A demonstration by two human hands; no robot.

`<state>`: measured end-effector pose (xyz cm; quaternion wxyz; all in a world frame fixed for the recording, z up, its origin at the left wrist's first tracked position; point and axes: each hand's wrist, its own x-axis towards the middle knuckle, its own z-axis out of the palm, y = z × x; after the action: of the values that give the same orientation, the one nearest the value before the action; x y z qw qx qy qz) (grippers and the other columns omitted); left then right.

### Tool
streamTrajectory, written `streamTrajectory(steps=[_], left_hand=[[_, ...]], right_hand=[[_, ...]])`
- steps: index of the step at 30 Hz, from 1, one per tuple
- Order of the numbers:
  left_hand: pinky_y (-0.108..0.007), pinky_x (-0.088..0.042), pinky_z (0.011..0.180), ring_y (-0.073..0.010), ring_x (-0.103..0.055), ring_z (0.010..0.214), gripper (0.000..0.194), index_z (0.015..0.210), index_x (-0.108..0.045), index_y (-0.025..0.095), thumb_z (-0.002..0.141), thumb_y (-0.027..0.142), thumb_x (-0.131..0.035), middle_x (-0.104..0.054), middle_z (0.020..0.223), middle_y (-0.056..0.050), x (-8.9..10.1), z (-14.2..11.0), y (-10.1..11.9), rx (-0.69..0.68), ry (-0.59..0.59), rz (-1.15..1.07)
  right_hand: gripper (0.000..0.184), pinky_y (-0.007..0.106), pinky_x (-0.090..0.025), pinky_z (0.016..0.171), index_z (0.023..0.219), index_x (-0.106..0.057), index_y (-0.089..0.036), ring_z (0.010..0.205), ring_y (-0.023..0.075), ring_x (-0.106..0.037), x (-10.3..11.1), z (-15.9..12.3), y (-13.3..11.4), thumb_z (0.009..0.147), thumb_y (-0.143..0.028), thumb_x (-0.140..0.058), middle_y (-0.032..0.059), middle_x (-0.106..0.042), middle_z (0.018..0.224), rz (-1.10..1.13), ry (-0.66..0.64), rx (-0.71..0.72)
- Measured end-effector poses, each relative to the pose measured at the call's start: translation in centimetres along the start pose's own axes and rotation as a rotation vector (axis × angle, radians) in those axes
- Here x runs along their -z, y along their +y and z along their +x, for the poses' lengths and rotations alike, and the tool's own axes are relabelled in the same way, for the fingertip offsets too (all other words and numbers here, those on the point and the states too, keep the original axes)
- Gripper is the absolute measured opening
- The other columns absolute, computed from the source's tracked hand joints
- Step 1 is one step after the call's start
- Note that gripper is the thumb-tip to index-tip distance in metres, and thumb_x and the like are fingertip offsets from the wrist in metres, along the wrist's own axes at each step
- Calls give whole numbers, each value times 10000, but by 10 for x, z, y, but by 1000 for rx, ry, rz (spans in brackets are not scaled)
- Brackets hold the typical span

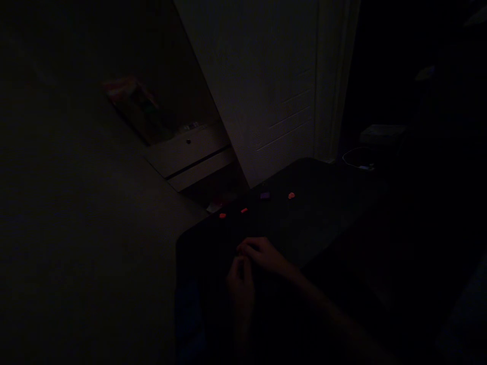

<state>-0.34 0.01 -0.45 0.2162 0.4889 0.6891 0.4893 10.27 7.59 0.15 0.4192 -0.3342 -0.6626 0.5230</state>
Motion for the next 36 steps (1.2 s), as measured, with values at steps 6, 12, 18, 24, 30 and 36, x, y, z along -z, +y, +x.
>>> streamTrajectory(steps=[6,12,18,24,30,36], left_hand=[[-319,-512,689,-228,-651,738,393,845,-683,190,868,556,-542,-686,772,-64,1,-1,2,3,-13,-9],[-323,-510,696,-229,-650,742,395,847,-680,189,863,557,-535,-676,761,-59,1,0,1,30,-19,-2],[-322,-512,701,-231,-652,756,391,844,-681,190,870,549,-528,-676,760,-60,0,0,0,13,-21,4],[-314,-510,694,-223,-647,736,395,835,-680,189,868,557,-539,-660,726,-48,1,-1,5,16,-18,-10],[-329,-516,728,-237,-657,773,392,837,-683,193,864,555,-536,-673,757,-59,1,-1,5,17,-14,-9],[-318,-517,686,-232,-654,742,412,840,-685,195,854,585,-552,-673,734,-56,0,-1,3,21,-6,-18]], right_hand=[[262,287,-518,787,953,-768,-166,882,201,-712,0,-1,-2,944,-285,-536,55,-779,933,1,-2,-11],[252,278,-521,774,946,-772,-171,858,190,-711,0,-1,-1,942,-267,-539,48,-779,913,-11,3,-25],[254,275,-513,754,944,-769,-161,848,192,-709,1,-1,-3,942,-272,-542,55,-777,909,-7,-10,-17],[259,275,-516,769,946,-768,-167,865,192,-711,0,0,-1,951,-283,-537,49,-776,911,-13,2,-2],[264,280,-519,785,948,-768,-166,866,193,-712,0,0,-1,953,-277,-529,52,-777,918,-16,-5,-7],[243,277,-518,788,936,-767,-174,871,188,-709,0,0,0,943,-256,-538,41,-778,920,-7,4,7]])
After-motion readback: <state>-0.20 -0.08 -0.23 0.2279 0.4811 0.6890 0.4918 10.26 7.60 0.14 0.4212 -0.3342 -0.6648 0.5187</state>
